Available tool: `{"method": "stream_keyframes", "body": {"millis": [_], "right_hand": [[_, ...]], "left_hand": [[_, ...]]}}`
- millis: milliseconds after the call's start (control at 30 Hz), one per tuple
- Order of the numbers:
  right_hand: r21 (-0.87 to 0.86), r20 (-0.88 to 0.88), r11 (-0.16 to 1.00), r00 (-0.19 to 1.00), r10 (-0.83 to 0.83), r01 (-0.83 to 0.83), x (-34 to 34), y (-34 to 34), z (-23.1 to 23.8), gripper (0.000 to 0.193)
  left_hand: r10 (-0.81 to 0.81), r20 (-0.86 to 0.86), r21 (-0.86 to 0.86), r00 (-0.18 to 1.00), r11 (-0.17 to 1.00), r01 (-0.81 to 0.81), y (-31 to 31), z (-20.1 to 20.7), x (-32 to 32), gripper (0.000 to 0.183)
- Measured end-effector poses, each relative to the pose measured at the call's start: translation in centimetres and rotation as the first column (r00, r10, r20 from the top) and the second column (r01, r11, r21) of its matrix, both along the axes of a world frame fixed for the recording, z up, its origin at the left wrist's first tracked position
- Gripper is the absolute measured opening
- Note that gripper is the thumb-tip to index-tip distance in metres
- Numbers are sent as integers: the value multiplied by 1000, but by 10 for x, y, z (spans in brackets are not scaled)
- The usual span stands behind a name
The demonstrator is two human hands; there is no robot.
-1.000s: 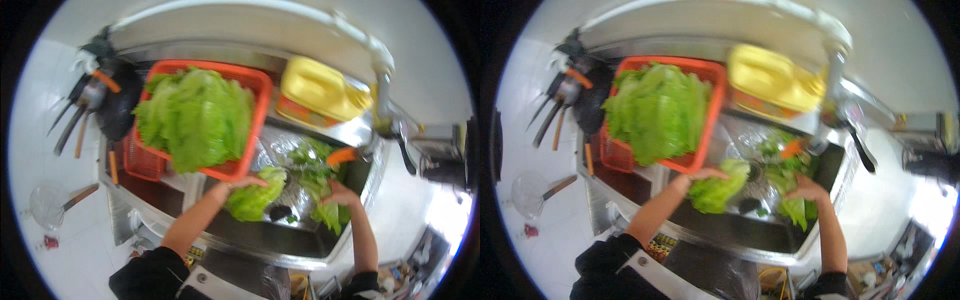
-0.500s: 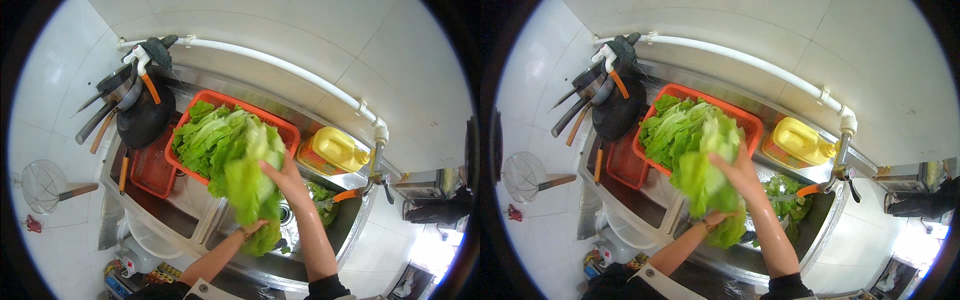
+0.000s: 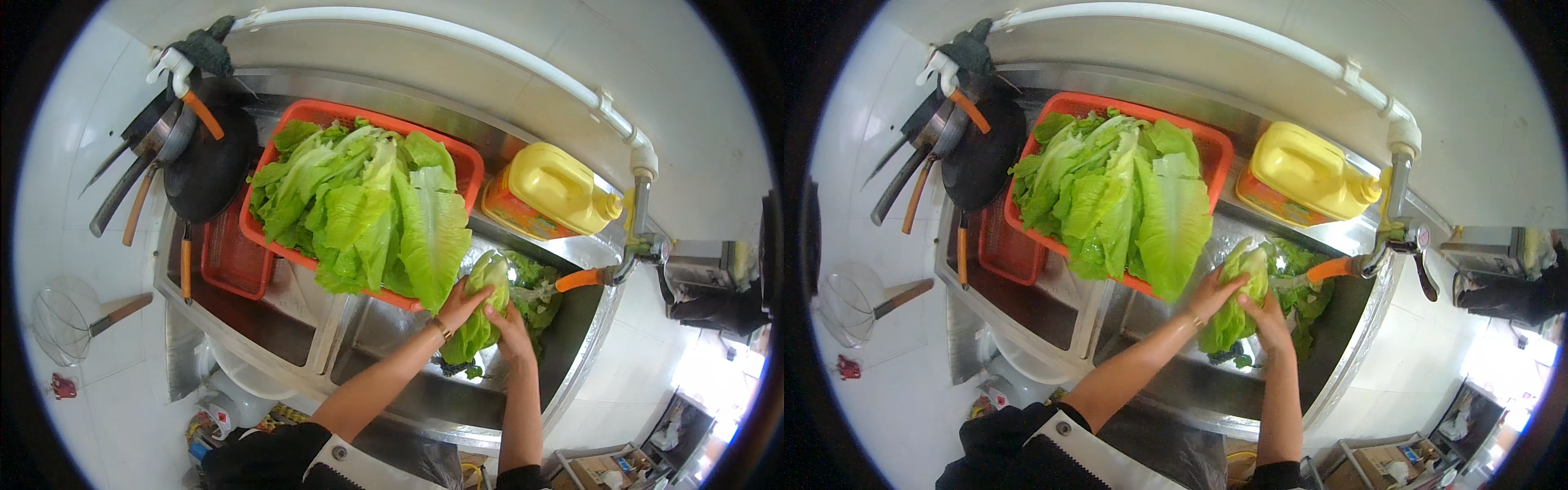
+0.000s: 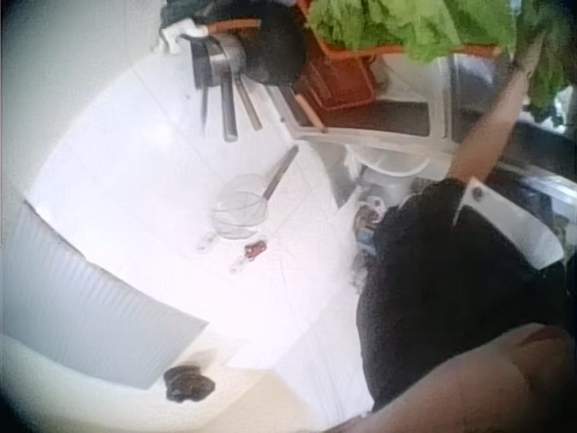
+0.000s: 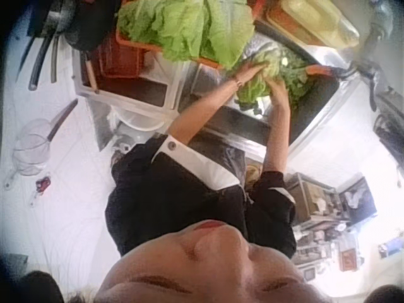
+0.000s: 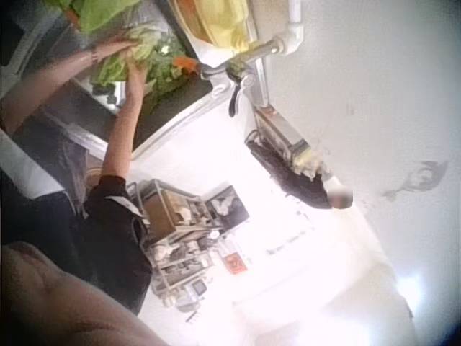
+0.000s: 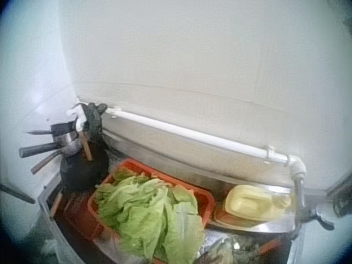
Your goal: The person washes lettuce leaves under running tap water in a stainless steel sink, rinsing each leaf and placing it into an orange basket. The person occasionally removes debris from the sink and continues rinsing additional leaves.
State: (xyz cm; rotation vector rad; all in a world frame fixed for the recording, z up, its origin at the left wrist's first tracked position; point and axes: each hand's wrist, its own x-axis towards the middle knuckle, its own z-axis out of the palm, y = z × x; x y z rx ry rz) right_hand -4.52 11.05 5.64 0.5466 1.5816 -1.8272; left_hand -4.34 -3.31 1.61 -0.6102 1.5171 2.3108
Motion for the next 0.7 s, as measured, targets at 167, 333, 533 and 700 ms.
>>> {"method": "stream_keyframes", "body": {"millis": [167,333,533,700], "right_hand": [[119,-64,992,997,47,-39,-28,32,-9,58],[-80,73,996,997,37,-31,-36,64,-29,53],[7,216,999,976,30,-32,-37,90,-53,85],[-20,192,991,973,132,-130,-42,85,-51,64]], "left_hand": [[-398,-81,-324,914,877,354,-7,-14,-40,48],[-512,14,-27,859,858,512,-20,-7,-56,44],[-548,5,127,836,830,543,-29,0,-64,56],[-657,149,168,739,753,636,-21,-3,-72,60]]}}
